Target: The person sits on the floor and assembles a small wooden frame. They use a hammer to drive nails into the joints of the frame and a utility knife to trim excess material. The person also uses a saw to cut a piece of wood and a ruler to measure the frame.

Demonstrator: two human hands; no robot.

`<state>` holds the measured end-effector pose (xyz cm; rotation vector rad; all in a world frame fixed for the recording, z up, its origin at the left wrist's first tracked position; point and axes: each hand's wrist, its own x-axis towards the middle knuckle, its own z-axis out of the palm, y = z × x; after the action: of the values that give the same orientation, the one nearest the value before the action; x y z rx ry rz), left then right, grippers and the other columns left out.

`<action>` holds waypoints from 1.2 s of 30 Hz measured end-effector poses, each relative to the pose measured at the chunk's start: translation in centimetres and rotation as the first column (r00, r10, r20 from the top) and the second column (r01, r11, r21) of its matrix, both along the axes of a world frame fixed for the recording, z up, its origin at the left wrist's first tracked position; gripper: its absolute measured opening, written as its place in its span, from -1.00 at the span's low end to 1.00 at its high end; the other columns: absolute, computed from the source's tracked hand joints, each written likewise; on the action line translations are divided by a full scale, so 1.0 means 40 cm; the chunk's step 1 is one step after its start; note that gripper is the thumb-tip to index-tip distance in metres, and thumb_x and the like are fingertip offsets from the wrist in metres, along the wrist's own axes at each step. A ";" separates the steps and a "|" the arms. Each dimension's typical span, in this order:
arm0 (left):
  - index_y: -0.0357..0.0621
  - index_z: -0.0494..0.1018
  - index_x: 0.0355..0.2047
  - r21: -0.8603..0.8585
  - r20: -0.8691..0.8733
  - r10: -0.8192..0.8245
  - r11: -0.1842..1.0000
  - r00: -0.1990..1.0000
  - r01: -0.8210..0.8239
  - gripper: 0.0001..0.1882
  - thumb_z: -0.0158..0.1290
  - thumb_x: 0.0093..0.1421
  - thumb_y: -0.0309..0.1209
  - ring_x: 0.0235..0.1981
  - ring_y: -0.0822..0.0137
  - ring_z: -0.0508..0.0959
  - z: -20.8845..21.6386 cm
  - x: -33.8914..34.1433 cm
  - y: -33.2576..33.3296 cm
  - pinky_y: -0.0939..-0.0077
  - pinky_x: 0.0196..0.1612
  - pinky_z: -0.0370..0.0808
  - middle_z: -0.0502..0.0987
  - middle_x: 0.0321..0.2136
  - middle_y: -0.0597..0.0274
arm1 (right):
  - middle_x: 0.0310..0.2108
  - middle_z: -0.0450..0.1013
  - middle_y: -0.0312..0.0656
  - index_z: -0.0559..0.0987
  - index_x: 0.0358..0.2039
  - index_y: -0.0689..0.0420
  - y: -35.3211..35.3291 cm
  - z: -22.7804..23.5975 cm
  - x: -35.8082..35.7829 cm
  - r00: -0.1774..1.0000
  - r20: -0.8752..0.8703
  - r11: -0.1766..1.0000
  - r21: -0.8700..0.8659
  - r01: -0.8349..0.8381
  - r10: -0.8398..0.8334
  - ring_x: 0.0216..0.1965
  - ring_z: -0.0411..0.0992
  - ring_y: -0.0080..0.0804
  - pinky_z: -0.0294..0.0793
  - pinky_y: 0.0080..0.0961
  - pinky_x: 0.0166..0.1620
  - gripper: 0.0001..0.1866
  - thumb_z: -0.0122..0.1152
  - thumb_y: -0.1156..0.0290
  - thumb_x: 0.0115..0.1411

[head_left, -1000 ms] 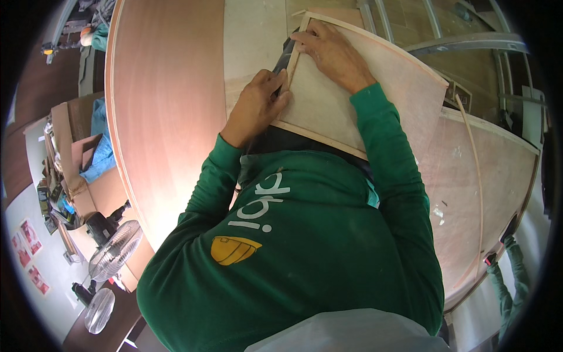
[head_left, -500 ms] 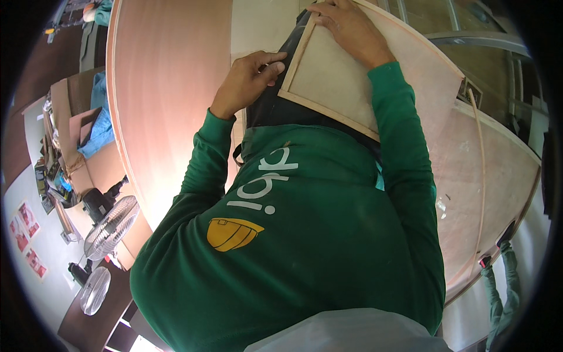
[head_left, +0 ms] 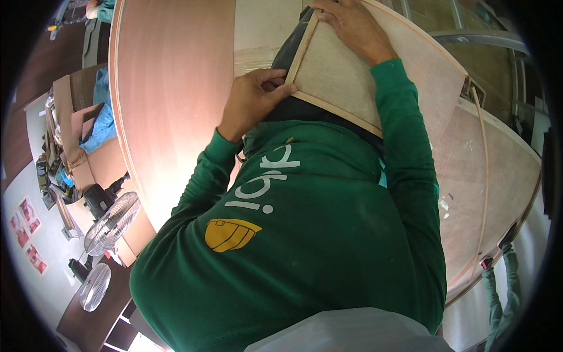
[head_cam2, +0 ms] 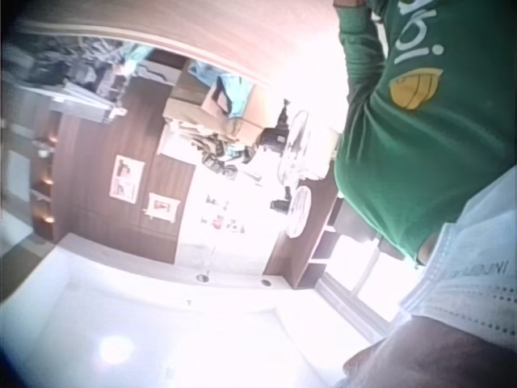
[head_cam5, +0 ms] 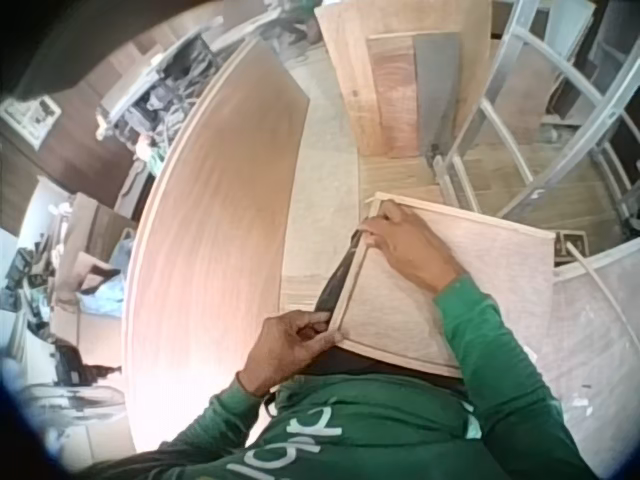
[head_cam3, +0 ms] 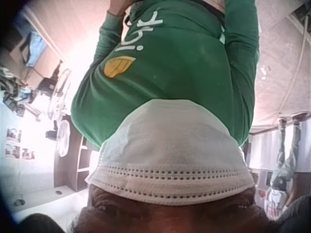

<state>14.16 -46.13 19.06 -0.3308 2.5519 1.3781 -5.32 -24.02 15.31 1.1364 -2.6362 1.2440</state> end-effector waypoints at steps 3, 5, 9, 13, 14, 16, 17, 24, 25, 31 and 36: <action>-0.42 0.69 -0.06 -0.075 -0.053 0.062 0.995 0.997 -0.066 -0.57 0.39 0.26 -0.25 -0.33 0.43 0.67 0.010 0.021 0.042 0.51 -0.18 0.64 0.73 -0.34 0.09 | -0.11 0.45 0.01 0.69 0.01 0.10 0.000 -0.002 0.000 1.000 0.009 1.000 -0.011 -0.002 0.002 -0.02 0.46 0.06 0.46 -0.14 0.05 -0.74 0.35 0.37 0.32; -0.43 0.69 -0.08 -0.085 -0.049 0.099 0.991 0.994 -0.103 -0.59 0.38 0.26 -0.27 -0.33 0.43 0.67 0.016 0.019 0.050 0.52 -0.19 0.64 0.73 -0.35 0.09 | -0.11 0.46 0.00 0.69 0.01 0.10 0.000 -0.001 0.001 1.000 0.017 1.000 -0.017 0.002 -0.001 -0.02 0.46 0.06 0.46 -0.14 0.05 -0.74 0.35 0.38 0.32; -0.44 0.69 -0.10 -0.052 -0.034 0.123 0.991 0.992 -0.124 -0.62 0.36 0.26 -0.29 -0.36 0.41 0.68 0.025 0.012 0.056 0.51 -0.20 0.65 0.73 -0.38 0.08 | -0.10 0.46 0.00 0.69 0.00 0.10 -0.002 0.003 0.004 1.000 0.031 1.000 -0.029 0.009 -0.008 -0.02 0.46 0.06 0.45 -0.14 0.05 -0.74 0.36 0.39 0.32; -0.43 0.69 -0.13 -0.094 -0.040 0.126 0.987 0.991 -0.129 -0.64 0.35 0.25 -0.30 -0.38 0.40 0.70 0.007 0.003 0.059 0.48 -0.21 0.66 0.74 -0.39 0.07 | -0.10 0.46 0.01 0.69 0.01 0.11 -0.006 0.008 0.005 0.999 0.031 1.000 -0.024 0.020 -0.020 -0.02 0.46 0.06 0.45 -0.15 0.05 -0.74 0.36 0.40 0.32; -0.40 0.69 -0.17 -0.106 -0.047 0.132 0.985 0.990 -0.137 -0.65 0.34 0.23 -0.29 -0.39 0.34 0.72 0.005 0.001 0.061 0.45 -0.22 0.66 0.74 -0.40 0.04 | -0.10 0.46 0.01 0.69 0.01 0.11 -0.005 0.007 0.003 0.999 0.035 1.000 -0.021 0.014 -0.013 -0.01 0.46 0.06 0.45 -0.14 0.06 -0.74 0.35 0.40 0.32; -0.35 0.70 -0.24 -0.131 -0.063 0.144 0.980 0.988 -0.152 -0.67 0.32 0.19 -0.27 -0.42 0.24 0.75 0.004 -0.002 0.065 0.38 -0.23 0.68 0.74 -0.43 0.00 | -0.09 0.46 0.01 0.69 0.01 0.12 -0.003 0.003 0.000 0.999 0.043 1.000 -0.016 0.002 -0.001 0.00 0.46 0.07 0.45 -0.14 0.06 -0.74 0.35 0.41 0.32; -0.37 0.70 -0.22 -0.141 -0.059 0.128 0.981 0.990 -0.136 -0.66 0.33 0.20 -0.27 -0.41 0.27 0.74 0.005 -0.004 0.065 0.40 -0.23 0.67 0.74 -0.42 0.01 | -0.09 0.46 0.01 0.69 0.01 0.12 -0.002 0.001 -0.001 0.999 0.048 1.000 -0.021 0.005 -0.004 0.01 0.46 0.07 0.45 -0.14 0.07 -0.74 0.35 0.41 0.32; -0.41 0.69 -0.19 -0.181 0.005 0.021 0.983 1.000 -0.020 -0.54 0.37 0.22 -0.14 -0.38 0.24 0.72 0.018 -0.015 0.049 0.36 -0.23 0.64 0.72 -0.41 -0.05 | -0.01 0.47 0.02 0.62 0.19 0.00 0.015 -0.028 0.001 0.998 0.044 0.999 -0.006 -0.038 0.038 0.05 0.46 0.05 0.46 -0.13 0.17 -0.61 0.28 0.41 0.35; -0.41 0.69 -0.19 -0.184 0.011 -0.002 0.983 1.000 0.004 -0.52 0.37 0.22 -0.12 -0.38 0.22 0.73 0.022 -0.024 0.045 0.34 -0.23 0.64 0.72 -0.42 -0.06 | 0.02 0.48 0.01 0.58 0.28 -0.06 0.022 -0.043 -0.013 0.999 0.019 0.999 0.000 -0.042 0.042 0.06 0.47 0.05 0.47 -0.13 0.20 -0.53 0.25 0.41 0.37; -0.41 0.62 0.01 -0.198 -0.090 -0.003 0.980 0.996 -0.015 -0.36 0.33 0.28 0.03 -0.37 0.20 0.62 0.062 -0.074 0.028 0.32 -0.26 0.57 0.67 -0.30 -0.03 | 0.26 0.43 0.12 0.49 0.37 -0.01 0.091 0.078 0.013 0.981 0.171 0.992 -0.072 0.100 -0.086 0.25 0.40 0.18 0.37 -0.07 0.34 -0.48 0.23 0.37 0.41; -0.38 0.44 0.25 -0.303 -0.363 -0.083 0.952 0.928 -0.033 -0.28 0.24 0.37 0.03 -0.10 0.06 0.57 0.031 -0.193 0.035 0.21 -0.04 0.55 0.58 -0.09 -0.11 | 0.24 0.42 0.12 0.48 0.38 0.03 0.220 0.129 -0.012 0.903 0.107 0.906 -0.039 0.421 -0.415 0.24 0.39 0.18 0.37 -0.06 0.31 -0.47 0.23 0.21 0.44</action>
<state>6.42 -44.73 20.31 -0.0865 3.0782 1.1215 -5.81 -15.21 20.46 0.4662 -2.6829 1.2993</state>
